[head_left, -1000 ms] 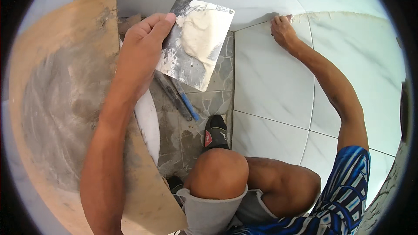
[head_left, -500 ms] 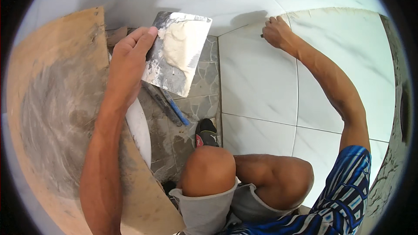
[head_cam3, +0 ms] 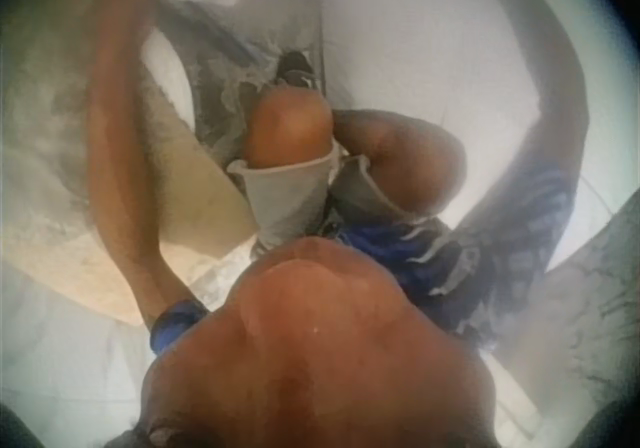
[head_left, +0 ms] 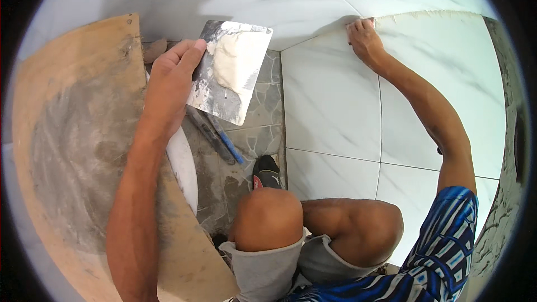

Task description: The person mixes putty using scrapers and applies it into the seams between wall tiles using putty knives and a spreader.

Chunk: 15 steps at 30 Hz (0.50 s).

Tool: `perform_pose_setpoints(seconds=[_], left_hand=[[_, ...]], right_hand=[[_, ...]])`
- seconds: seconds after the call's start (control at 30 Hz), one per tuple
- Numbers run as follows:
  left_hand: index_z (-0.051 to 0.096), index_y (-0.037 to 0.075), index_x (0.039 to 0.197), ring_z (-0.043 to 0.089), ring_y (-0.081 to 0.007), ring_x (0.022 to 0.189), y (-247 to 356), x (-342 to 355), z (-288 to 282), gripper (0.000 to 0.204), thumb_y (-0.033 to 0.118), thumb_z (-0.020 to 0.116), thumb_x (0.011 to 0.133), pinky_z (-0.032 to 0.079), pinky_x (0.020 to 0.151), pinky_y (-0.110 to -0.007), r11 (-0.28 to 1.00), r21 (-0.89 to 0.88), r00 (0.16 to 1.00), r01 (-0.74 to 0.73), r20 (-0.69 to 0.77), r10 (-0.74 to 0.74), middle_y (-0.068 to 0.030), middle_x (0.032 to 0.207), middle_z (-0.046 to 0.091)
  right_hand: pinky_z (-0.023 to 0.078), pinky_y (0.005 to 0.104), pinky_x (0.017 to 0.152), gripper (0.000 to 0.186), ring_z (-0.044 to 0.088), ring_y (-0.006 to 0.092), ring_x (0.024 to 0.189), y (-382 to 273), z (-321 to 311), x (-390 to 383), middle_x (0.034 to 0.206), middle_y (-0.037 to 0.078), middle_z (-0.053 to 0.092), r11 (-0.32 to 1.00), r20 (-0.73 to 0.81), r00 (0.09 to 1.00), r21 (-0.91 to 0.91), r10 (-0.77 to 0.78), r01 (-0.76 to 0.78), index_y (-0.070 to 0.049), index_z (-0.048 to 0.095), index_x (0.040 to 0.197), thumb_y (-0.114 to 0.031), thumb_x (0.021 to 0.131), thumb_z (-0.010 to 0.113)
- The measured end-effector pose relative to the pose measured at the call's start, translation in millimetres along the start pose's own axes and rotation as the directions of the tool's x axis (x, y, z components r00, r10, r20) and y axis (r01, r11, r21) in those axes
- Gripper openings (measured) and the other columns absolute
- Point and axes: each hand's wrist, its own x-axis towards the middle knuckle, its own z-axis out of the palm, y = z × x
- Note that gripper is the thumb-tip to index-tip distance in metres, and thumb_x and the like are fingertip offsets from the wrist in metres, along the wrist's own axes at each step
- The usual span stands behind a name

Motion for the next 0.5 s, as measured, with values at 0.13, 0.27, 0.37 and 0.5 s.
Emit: perform_pose_setpoints(seconds=[0.13, 0.27, 0.37, 0.5], left_hand=[[0.064, 0.003, 0.103, 0.057, -0.0031, 0.074, -4, 0, -1, 0.025, 0.024, 0.051, 0.100, 0.047, 0.068, -0.021, 1.000, 0.011, 1.000, 0.002, -0.020, -0.002, 0.0029, 0.086, 0.064], [0.063, 0.003, 0.102, 0.056, -0.0027, 0.073, 0, -6, -1, 0.025, 0.024, 0.051, 0.100, 0.047, 0.067, -0.021, 0.999, -0.024, 0.999, 0.025, -0.046, -0.026, 0.0032, 0.085, 0.063], [0.063, 0.003, 0.103, 0.056, -0.0024, 0.073, -10, 6, -2, 0.024, 0.023, 0.050, 0.101, 0.047, 0.067, -0.021, 1.000, 0.014, 1.000, -0.019, -0.012, 0.019, 0.0028, 0.085, 0.063], [0.062, 0.002, 0.105, 0.056, -0.0024, 0.073, -10, 3, -8, 0.023, 0.021, 0.048, 0.101, 0.047, 0.068, -0.021, 0.999, 0.035, 0.998, -0.024, -0.050, 0.026, 0.0024, 0.086, 0.062]], right_hand=[[0.043, 0.0355, 0.084, 0.017, 0.054, 0.0269, 0.100, -10, -53, 16, 0.098, 0.011, 0.062, 0.972, 0.360, 0.914, 0.202, -0.187, 0.119, -0.005, 0.068, 0.090, -0.017, 0.084, 0.058], [0.050, 0.0369, 0.080, 0.021, 0.059, 0.0319, 0.103, -28, -71, 16, 0.100, 0.013, 0.067, 0.828, 0.290, 0.919, 0.556, -0.268, 0.066, -0.003, 0.069, 0.097, -0.014, 0.080, 0.064], [0.048, 0.0371, 0.079, 0.033, 0.061, 0.0310, 0.093, -4, -96, 7, 0.092, 0.016, 0.067, 0.537, 0.243, 0.944, 0.839, -0.223, -0.089, 0.001, 0.062, 0.110, -0.017, 0.082, 0.063], [0.040, 0.0307, 0.065, 0.036, 0.051, 0.0170, 0.075, 10, -153, -16, 0.083, 0.004, 0.061, -0.183, 0.394, 0.908, 0.891, -0.141, -0.415, -0.001, 0.063, 0.113, -0.026, 0.087, 0.063]])
